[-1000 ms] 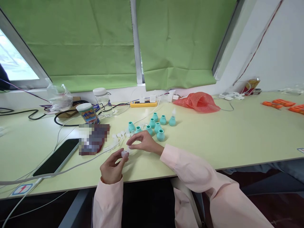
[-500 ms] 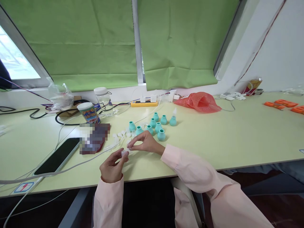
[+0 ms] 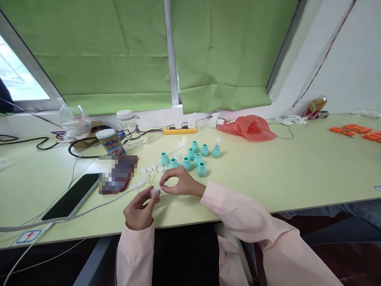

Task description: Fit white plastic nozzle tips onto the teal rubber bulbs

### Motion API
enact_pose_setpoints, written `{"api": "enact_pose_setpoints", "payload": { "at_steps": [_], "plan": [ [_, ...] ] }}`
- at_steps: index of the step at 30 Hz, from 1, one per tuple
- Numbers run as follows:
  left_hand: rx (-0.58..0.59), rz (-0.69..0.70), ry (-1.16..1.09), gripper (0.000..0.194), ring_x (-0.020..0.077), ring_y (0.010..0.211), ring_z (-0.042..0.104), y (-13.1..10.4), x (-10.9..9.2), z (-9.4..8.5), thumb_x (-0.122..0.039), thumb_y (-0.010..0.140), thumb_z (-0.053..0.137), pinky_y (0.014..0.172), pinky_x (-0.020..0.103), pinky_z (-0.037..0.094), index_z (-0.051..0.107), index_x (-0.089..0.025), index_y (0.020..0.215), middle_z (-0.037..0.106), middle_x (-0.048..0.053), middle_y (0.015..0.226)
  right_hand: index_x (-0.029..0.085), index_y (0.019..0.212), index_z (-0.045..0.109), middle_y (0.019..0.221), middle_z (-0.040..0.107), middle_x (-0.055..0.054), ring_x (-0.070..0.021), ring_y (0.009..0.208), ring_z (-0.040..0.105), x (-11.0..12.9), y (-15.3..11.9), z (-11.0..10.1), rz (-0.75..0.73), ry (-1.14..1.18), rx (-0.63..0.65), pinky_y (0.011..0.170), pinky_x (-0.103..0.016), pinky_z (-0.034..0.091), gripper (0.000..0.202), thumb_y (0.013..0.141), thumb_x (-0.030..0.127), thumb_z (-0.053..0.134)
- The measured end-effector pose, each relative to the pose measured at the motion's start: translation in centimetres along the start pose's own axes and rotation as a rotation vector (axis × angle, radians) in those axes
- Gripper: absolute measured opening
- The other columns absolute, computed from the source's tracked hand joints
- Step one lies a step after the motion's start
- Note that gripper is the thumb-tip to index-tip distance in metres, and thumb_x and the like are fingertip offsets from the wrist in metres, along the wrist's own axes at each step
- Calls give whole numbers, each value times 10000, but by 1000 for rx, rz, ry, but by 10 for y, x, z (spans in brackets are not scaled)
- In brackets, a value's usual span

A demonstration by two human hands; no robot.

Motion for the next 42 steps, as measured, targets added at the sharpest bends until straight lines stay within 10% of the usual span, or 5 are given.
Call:
{"api": "enact_pose_setpoints", "payload": {
  "at_steps": [12, 20, 37, 42],
  "plan": [
    [-33, 17, -63, 318, 125, 486, 580, 0, -1, -2, -317, 505, 727, 467, 249, 535, 653, -127, 749, 611, 13, 585, 149, 785, 614, 690, 639, -40, -127, 643, 594, 17, -3, 0, -115, -69, -49, 642, -257, 485, 153, 672, 110, 519],
    [-22, 15, -62, 315, 132, 478, 589, 0, -4, -1, -312, 513, 719, 458, 249, 530, 654, -123, 757, 612, 14, 576, 138, 816, 605, 736, 633, -46, -144, 698, 596, -19, -3, -1, 108, 389, -82, 702, -318, 485, 135, 699, 160, 542],
    [13, 105, -89, 239, 107, 511, 551, -2, -6, 1, -251, 540, 710, 417, 204, 498, 653, -137, 742, 577, 1, 586, 159, 674, 582, 642, 603, -27, -117, 625, 555, 15, -5, 1, -148, -88, -127, 607, -250, 476, 147, 663, 65, 469],
    [-12, 38, -108, 324, 114, 596, 571, -1, -1, 1, -252, 540, 706, 478, 198, 518, 634, -134, 833, 598, 26, 687, 171, 723, 585, 634, 601, -28, -139, 644, 538, 28, -6, -33, -306, -441, -326, 576, -262, 455, 102, 667, 116, 520]
  ]
}}
Point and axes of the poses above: each hand's wrist, its own y-axis towards the middle knuckle, its own z-axis out of the palm, x = y × z, the point moved 8 cm from there along y, towards the middle knuckle
